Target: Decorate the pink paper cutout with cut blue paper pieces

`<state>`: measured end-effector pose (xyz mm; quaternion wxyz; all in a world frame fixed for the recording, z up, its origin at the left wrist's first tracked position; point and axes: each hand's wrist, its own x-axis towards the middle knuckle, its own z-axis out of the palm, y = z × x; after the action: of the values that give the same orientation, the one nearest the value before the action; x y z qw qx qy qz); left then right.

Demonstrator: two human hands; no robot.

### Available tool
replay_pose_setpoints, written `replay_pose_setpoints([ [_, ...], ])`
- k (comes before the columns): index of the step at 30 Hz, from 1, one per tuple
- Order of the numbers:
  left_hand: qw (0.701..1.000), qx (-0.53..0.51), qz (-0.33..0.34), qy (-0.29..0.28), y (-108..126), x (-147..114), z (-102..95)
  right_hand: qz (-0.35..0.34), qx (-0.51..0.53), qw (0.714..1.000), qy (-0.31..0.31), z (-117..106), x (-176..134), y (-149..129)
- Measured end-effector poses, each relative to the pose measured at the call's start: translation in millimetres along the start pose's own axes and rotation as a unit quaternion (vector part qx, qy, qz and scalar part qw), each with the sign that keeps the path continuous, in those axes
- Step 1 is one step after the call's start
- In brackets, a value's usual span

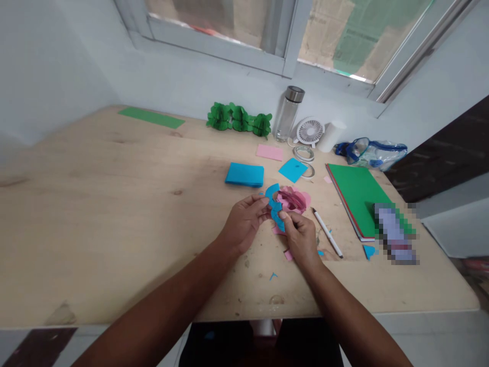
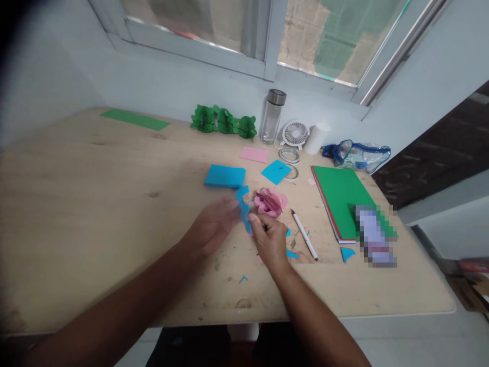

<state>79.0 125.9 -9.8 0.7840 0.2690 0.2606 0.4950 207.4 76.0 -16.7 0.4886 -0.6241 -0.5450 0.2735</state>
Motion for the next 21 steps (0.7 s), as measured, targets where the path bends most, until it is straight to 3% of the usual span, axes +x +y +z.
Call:
replay_pose_setpoints([
  [21,0.999,-0.02,-0.025,-0.008,0.6,-2.4,3.0,-0.001,0.003,1.0,0.005,0.2,0.2,2.7],
])
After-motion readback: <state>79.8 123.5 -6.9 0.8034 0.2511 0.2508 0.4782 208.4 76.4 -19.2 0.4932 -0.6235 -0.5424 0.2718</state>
